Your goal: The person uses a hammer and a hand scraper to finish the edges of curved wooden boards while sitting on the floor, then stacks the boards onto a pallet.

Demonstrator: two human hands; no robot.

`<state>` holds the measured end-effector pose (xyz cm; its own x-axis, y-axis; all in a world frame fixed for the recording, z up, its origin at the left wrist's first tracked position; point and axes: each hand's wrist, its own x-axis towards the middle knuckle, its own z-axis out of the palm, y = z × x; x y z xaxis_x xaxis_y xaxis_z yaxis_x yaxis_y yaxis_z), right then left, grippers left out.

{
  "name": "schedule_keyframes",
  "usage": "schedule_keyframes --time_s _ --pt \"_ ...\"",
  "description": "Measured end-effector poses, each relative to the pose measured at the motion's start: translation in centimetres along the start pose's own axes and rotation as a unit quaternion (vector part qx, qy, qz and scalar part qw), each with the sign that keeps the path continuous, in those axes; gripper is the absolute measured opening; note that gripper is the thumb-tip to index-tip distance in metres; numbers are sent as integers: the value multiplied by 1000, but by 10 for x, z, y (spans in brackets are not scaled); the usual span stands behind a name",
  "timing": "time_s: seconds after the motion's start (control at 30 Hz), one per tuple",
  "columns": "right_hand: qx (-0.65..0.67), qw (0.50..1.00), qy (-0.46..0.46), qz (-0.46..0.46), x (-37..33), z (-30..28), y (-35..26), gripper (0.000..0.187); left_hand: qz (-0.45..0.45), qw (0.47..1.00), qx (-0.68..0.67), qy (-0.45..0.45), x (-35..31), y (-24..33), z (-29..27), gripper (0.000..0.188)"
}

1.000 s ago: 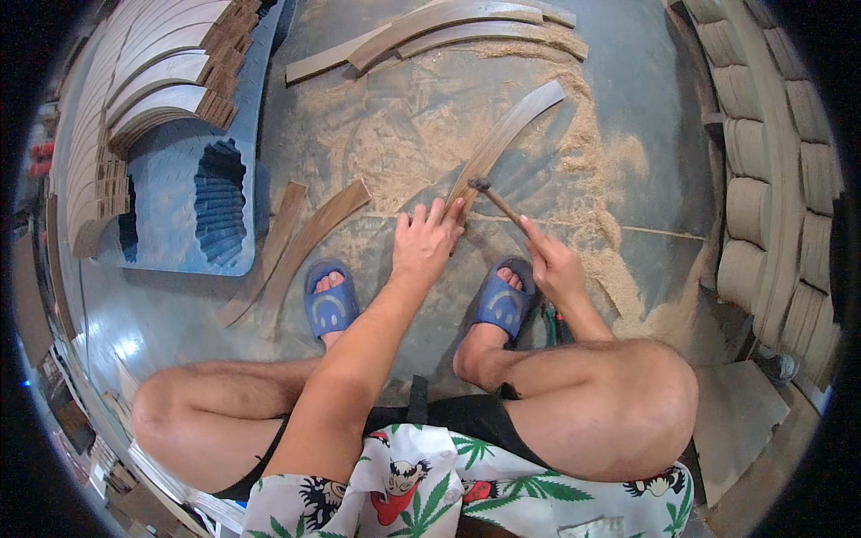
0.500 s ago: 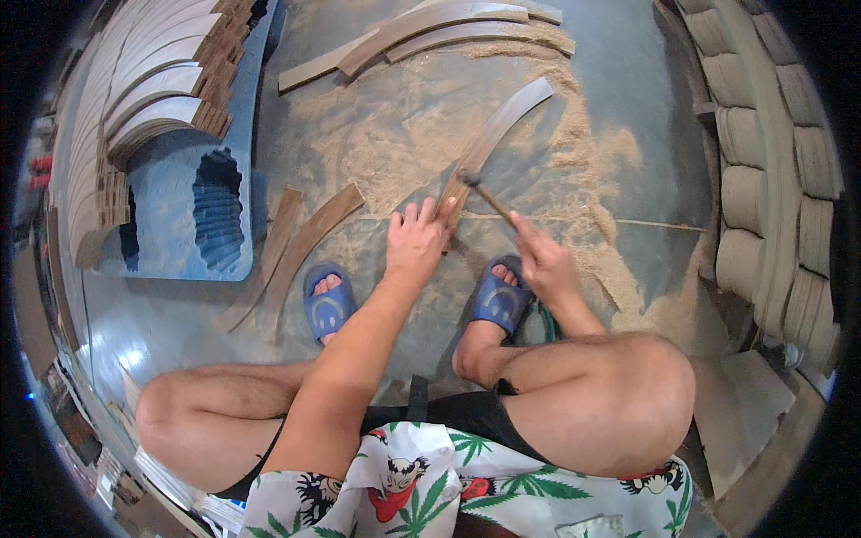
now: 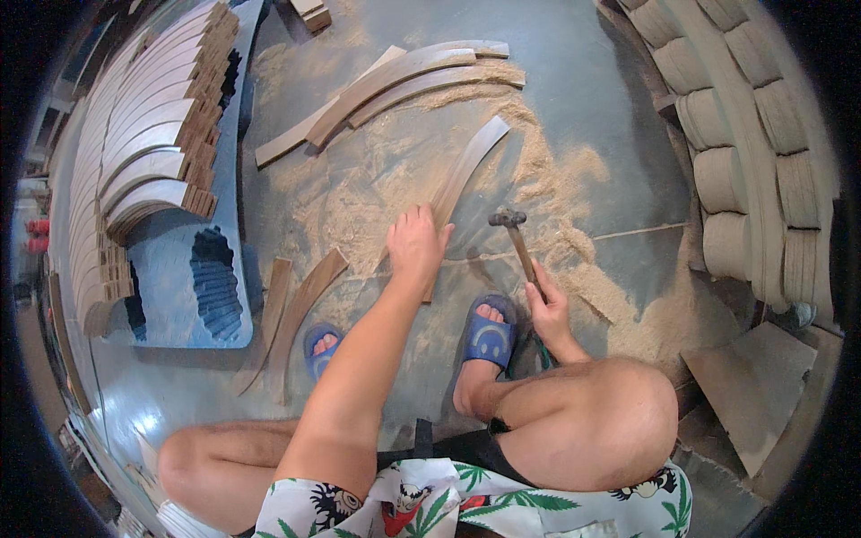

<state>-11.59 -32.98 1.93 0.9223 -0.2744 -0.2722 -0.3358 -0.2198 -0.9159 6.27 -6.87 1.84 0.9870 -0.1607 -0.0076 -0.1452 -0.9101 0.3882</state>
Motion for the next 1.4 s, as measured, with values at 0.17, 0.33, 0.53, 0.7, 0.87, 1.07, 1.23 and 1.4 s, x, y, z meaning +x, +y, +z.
schedule_keyframes --time_s 0.17,0.33,0.53,0.7,0.87,1.07,1.23,1.4 --pt "49 997 11 61 -16 9 7 54 -29 999 -1 -46 29 2 10 50" --pt "89 992 30 82 -23 4 20 55 -30 998 -43 -44 5 -10 -7 46" --pt "35 998 48 29 -12 5 24 52 31 999 -17 -38 -85 -45 -36 47" --pt "-76 995 3 -72 3 8 1 54 1 999 1 -55 -126 -51 -31 52" --pt "-189 974 -26 -122 8 4 -7 57 59 997 23 -42 -137 -47 -28 55" --pt "-263 955 -14 -137 7 3 -39 50 106 991 81 -25 -141 -58 -10 50" --pt "-371 924 -43 -80 13 4 -32 51 113 988 89 -48 -138 -56 -6 49" --pt "-249 965 -24 -82 9 6 -40 53 103 989 88 -65 -139 -56 -11 50"
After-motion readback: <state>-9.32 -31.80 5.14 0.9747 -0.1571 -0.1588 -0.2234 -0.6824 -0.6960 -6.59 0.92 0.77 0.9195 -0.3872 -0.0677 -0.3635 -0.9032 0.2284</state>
